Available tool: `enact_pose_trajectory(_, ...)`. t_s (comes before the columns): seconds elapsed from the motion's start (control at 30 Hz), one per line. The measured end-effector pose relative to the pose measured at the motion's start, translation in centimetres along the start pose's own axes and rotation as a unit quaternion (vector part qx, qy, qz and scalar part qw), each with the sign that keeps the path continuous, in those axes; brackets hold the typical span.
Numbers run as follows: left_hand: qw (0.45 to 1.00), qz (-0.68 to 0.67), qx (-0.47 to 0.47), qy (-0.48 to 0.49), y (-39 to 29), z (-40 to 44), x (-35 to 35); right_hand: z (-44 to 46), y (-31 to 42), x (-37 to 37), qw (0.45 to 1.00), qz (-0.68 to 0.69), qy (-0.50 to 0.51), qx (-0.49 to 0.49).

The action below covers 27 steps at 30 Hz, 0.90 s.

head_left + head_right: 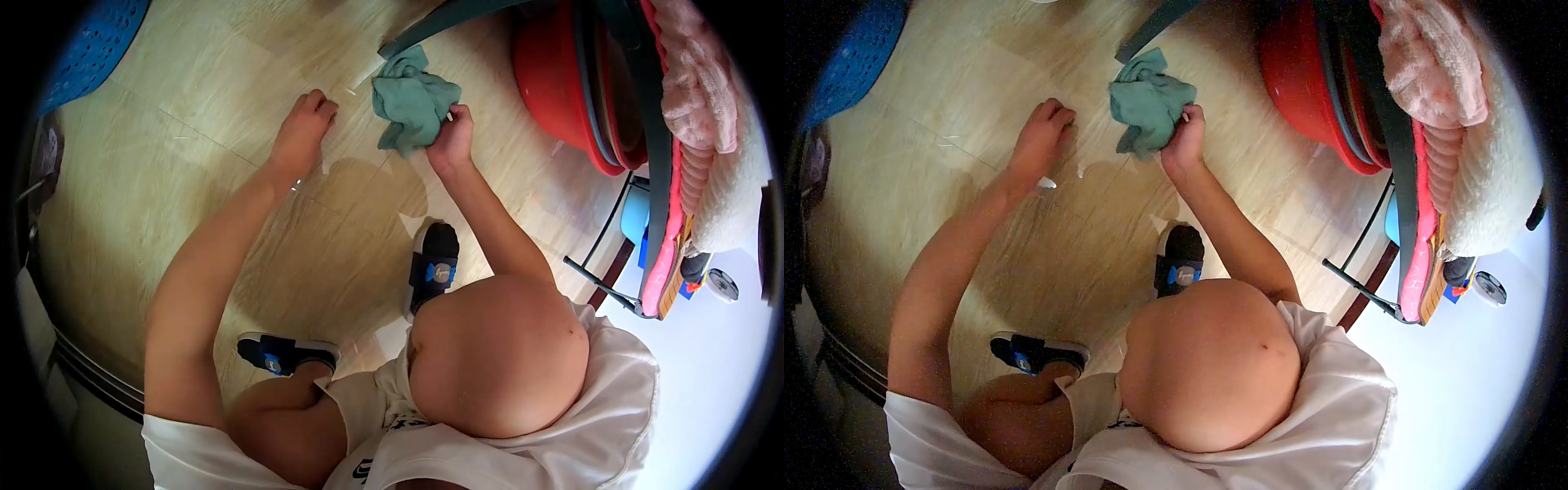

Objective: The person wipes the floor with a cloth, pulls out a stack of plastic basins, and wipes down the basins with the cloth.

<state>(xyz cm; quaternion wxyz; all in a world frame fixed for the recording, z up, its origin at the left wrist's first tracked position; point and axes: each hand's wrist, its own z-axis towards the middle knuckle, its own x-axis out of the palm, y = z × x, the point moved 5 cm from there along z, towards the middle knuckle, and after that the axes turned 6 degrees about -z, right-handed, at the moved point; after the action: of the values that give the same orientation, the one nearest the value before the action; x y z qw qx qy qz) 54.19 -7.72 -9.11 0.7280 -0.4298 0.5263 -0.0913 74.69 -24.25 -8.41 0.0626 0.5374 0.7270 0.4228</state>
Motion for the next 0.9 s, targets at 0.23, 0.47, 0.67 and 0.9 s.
enact_pose_trajectory(0.23, 0.995, 0.096, 0.031, 0.023, 2.9, 0.0, 0.5, 0.6, 0.7, -1.0, 1.0, -0.002, -0.014, 0.002)
enact_pose_trajectory(0.47, 0.963, 0.19, -0.127, -0.141, 14.6, -4.6, -15.1, 1.4, 8.8, -8.6, 0.987, -0.058, -0.057, -0.138)
enact_pose_trajectory(0.67, 0.931, 0.226, -0.244, -0.148, 18.2, -10.1, -21.7, -0.7, 16.5, -13.5, 0.933, 0.087, -0.017, -0.35)
enact_pose_trajectory(0.9, 0.962, 0.095, -0.163, -0.196, 13.6, -9.1, -18.5, -3.8, 18.3, -11.5, 0.943, 0.222, 0.061, -0.239)
